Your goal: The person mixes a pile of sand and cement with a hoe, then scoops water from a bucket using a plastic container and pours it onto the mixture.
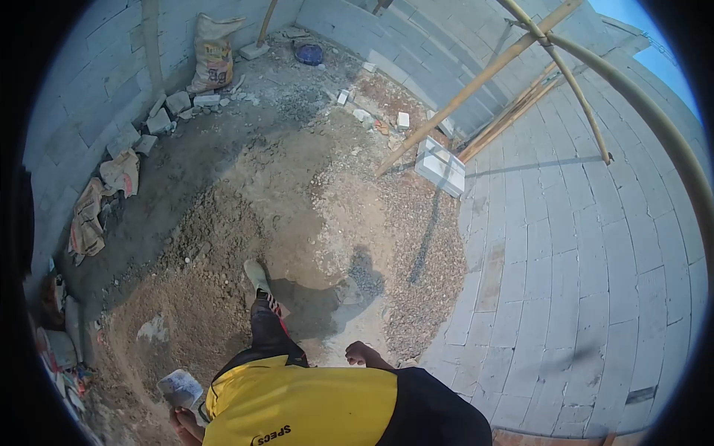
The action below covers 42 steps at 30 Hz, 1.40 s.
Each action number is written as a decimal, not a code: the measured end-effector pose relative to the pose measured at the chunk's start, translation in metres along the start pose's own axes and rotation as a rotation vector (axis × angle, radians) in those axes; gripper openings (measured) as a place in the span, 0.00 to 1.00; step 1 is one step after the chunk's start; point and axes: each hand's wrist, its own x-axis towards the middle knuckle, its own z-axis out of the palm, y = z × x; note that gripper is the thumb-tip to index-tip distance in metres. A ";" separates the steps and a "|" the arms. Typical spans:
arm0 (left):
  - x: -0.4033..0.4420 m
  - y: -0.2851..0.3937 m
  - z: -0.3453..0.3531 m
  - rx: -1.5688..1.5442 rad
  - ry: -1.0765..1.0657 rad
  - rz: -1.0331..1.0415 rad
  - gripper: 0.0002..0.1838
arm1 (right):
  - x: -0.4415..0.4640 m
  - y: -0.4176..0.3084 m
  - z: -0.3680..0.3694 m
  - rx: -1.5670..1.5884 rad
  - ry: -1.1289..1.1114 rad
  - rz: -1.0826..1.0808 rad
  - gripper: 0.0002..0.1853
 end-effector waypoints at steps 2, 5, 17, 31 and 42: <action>0.073 0.007 0.010 -0.220 0.178 -0.163 0.15 | 0.034 -0.004 -0.075 -0.033 0.013 -0.245 0.07; 0.063 0.000 0.110 -0.375 0.166 -0.101 0.13 | 0.021 -0.174 -0.184 0.799 0.149 0.318 0.12; -0.009 -0.138 0.209 -0.921 0.569 -0.103 0.06 | 0.174 -0.405 -0.554 0.262 0.472 0.108 0.18; 0.034 -0.267 0.265 -1.725 0.841 0.103 0.06 | 0.291 -0.701 -0.361 -0.821 -0.281 -0.054 0.19; 0.151 -0.083 0.348 -1.629 1.387 0.516 0.10 | 0.299 -0.961 -0.218 -1.138 -0.672 -0.756 0.28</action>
